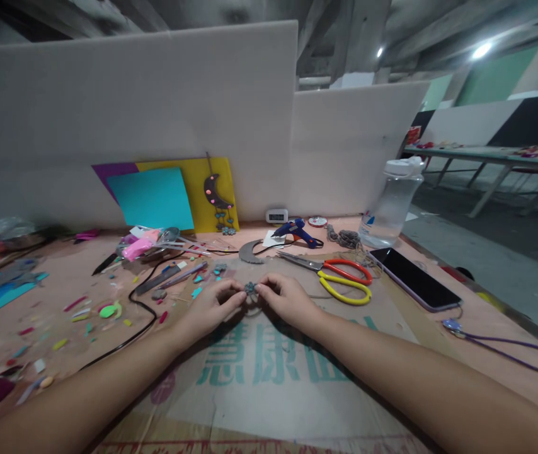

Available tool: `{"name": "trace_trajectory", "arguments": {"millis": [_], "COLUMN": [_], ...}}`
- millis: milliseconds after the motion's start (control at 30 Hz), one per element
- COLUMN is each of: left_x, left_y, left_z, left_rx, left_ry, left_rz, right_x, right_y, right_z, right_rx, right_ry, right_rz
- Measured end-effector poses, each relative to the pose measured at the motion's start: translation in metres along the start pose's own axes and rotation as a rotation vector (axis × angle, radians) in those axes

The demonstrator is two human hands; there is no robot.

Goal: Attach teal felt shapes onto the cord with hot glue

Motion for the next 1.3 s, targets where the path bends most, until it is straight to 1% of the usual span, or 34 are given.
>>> {"name": "trace_trajectory", "arguments": {"millis": [100, 233, 333, 500, 700, 833, 967, 1100, 1167, 1300], "left_x": [0.000, 0.000, 0.001, 0.002, 0.001, 0.002, 0.002, 0.002, 0.002, 0.001], "left_y": [0.001, 0.003, 0.005, 0.008, 0.004, 0.007, 0.006, 0.006, 0.006, 0.003], "left_z": [0.003, 0.005, 0.005, 0.004, 0.004, 0.004, 0.003, 0.004, 0.005, 0.006], "left_rx": [0.018, 0.037, 0.026, -0.032, 0.001, 0.029, 0.054, -0.001, -0.018, 0.011], "left_ry": [0.012, 0.016, 0.013, 0.017, -0.005, -0.021, -0.034, -0.005, 0.009, 0.023], "left_rz": [0.004, 0.007, 0.011, -0.007, 0.016, -0.002, 0.011, -0.003, -0.012, -0.010], "right_x": [0.000, 0.001, 0.001, 0.000, -0.001, -0.001, 0.000, 0.001, 0.001, 0.001], "right_y": [-0.002, -0.003, -0.003, -0.009, -0.010, -0.012, -0.017, -0.020, -0.019, -0.017], "right_z": [-0.002, 0.003, 0.003, 0.004, 0.004, 0.001, -0.003, -0.006, -0.006, -0.003], "right_rx": [-0.013, -0.017, -0.024, 0.045, 0.043, 0.086, 0.129, 0.132, 0.115, 0.082], "right_ry": [-0.014, 0.027, 0.030, 0.014, 0.016, -0.007, -0.052, -0.085, -0.091, -0.059], "right_rz": [0.015, 0.024, 0.023, 0.049, 0.070, 0.090, 0.117, 0.135, 0.122, 0.099]}}
Point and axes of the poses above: each hand's wrist, its own x-axis away from the middle knuckle, its own z-axis out of the back of the hand, y = z × x, the point moved 10 cm from there along -x, towards the middle knuckle, and after that the axes turned 15 degrees about z, right-handed, at the moved point
